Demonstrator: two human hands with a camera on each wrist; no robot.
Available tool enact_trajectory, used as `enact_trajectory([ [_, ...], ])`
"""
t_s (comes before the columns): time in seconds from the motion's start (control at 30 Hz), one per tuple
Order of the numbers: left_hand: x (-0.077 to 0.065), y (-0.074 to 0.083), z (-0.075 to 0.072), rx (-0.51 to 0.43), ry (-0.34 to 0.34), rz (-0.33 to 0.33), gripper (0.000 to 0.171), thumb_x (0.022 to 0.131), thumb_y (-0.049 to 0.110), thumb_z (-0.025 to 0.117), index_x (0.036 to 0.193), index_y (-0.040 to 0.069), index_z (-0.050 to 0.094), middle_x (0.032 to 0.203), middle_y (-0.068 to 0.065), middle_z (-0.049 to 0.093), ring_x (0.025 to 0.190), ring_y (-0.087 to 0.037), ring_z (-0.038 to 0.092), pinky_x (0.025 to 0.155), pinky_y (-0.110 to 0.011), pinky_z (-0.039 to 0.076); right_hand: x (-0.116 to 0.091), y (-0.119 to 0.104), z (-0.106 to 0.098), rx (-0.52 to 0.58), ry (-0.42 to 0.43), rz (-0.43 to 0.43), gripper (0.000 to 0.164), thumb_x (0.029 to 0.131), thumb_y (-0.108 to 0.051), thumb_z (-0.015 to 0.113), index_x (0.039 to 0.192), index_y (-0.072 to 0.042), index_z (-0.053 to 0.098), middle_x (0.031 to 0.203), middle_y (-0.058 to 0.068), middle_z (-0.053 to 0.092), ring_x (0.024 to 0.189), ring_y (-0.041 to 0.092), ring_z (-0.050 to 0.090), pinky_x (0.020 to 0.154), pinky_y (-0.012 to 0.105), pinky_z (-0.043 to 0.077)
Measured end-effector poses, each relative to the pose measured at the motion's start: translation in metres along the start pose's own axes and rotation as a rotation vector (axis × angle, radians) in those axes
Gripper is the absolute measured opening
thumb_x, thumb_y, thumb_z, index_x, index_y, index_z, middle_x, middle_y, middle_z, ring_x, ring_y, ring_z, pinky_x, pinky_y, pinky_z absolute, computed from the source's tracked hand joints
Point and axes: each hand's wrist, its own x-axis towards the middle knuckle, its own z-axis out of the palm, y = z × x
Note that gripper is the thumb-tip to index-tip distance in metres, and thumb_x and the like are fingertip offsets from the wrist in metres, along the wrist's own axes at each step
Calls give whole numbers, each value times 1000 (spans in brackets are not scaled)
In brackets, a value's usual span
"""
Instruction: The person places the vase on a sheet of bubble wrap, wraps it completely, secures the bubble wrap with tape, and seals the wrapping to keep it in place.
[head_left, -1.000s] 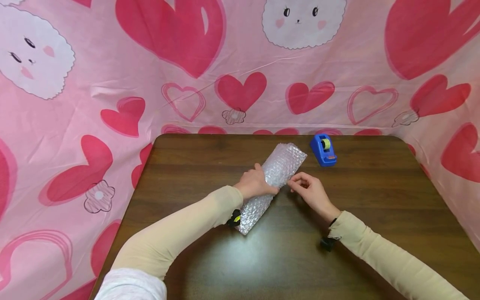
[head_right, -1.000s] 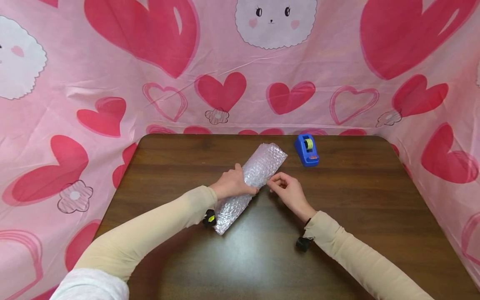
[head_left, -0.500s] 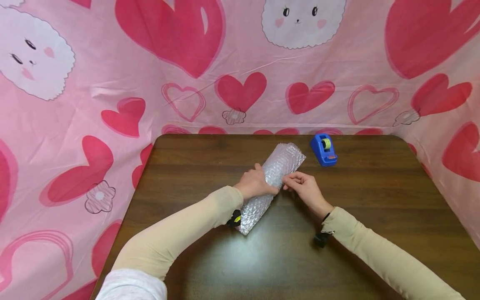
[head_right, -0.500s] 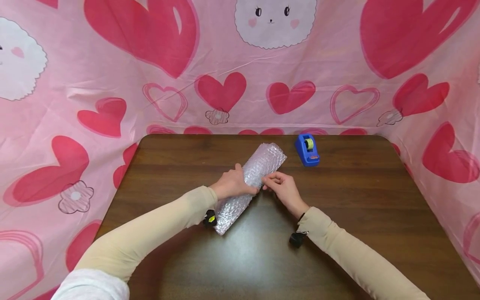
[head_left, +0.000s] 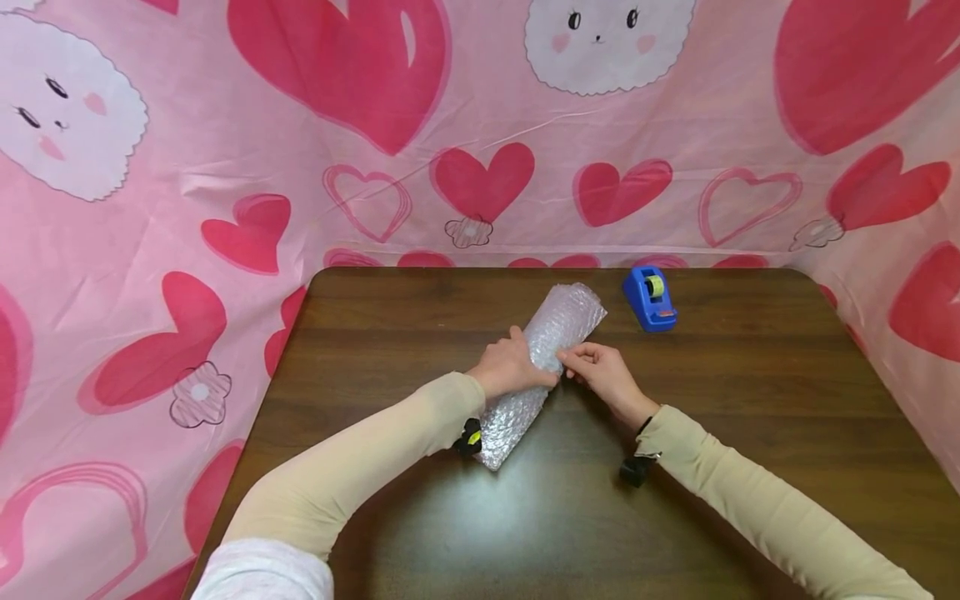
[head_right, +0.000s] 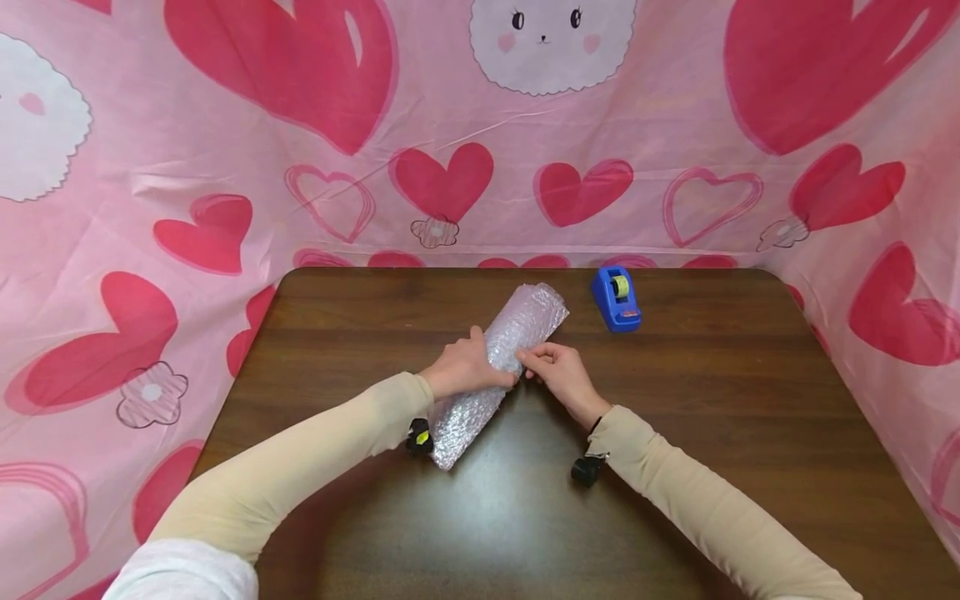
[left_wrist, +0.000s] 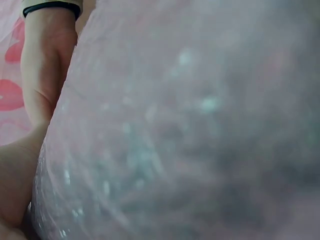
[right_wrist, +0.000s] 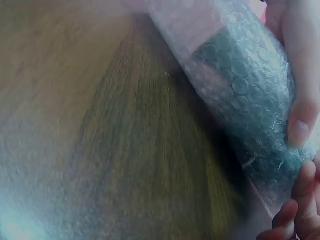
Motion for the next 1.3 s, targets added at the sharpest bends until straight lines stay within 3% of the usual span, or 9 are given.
enact_trajectory([
  [0.2,-4,0,0,3,-19,17,118,83,56,79,162,-7,18,152,-29,49,137,-42,52,107,-46,50,-3,0,-1,-11,-37,24,26,103,-24,68,99,2,68,69,-7,63,60,7,49,55,23,40],
  [0.37,-6,-1,0,-6,-16,21,114,82,56,80,159,-7,23,146,-29,54,132,-42,56,104,-46,52,-6,6,-5,0,-90,-4,27,104,-23,66,108,4,67,78,-4,70,69,12,57,60,25,45],
  [0.57,-3,-1,1,-44,-22,8,113,82,57,80,158,-6,24,142,-28,57,129,-42,57,103,-48,52,-8,12,-12,62,-165,-55,26,106,-10,60,120,12,61,93,4,76,80,11,65,70,24,52],
  [0.8,-2,-2,1,-39,-17,6,111,81,57,81,155,-7,28,138,-28,59,126,-42,59,101,-48,53,-7,11,-13,70,-186,-95,25,104,-2,59,121,17,60,98,16,76,83,9,67,76,23,56],
  [0.97,-3,-2,-1,-45,-20,4,112,81,56,81,156,-7,26,140,-29,58,129,-44,58,103,-49,52,-4,10,-12,-29,-140,-144,21,102,-4,64,111,15,67,94,23,76,77,12,68,71,24,57],
  [1.2,-5,-2,-2,-65,-16,6,108,82,55,81,154,-6,29,136,-29,60,125,-43,60,100,-49,54,0,9,-12,-256,-78,-231,13,99,-9,70,98,3,73,82,12,76,72,16,66,66,23,53],
  [1.3,-6,-2,-2,-69,-14,9,107,81,55,81,152,-6,30,135,-28,61,124,-43,60,99,-49,54,0,10,-13,-300,-82,-255,10,99,-9,71,97,1,73,81,9,76,74,13,66,66,22,51],
])
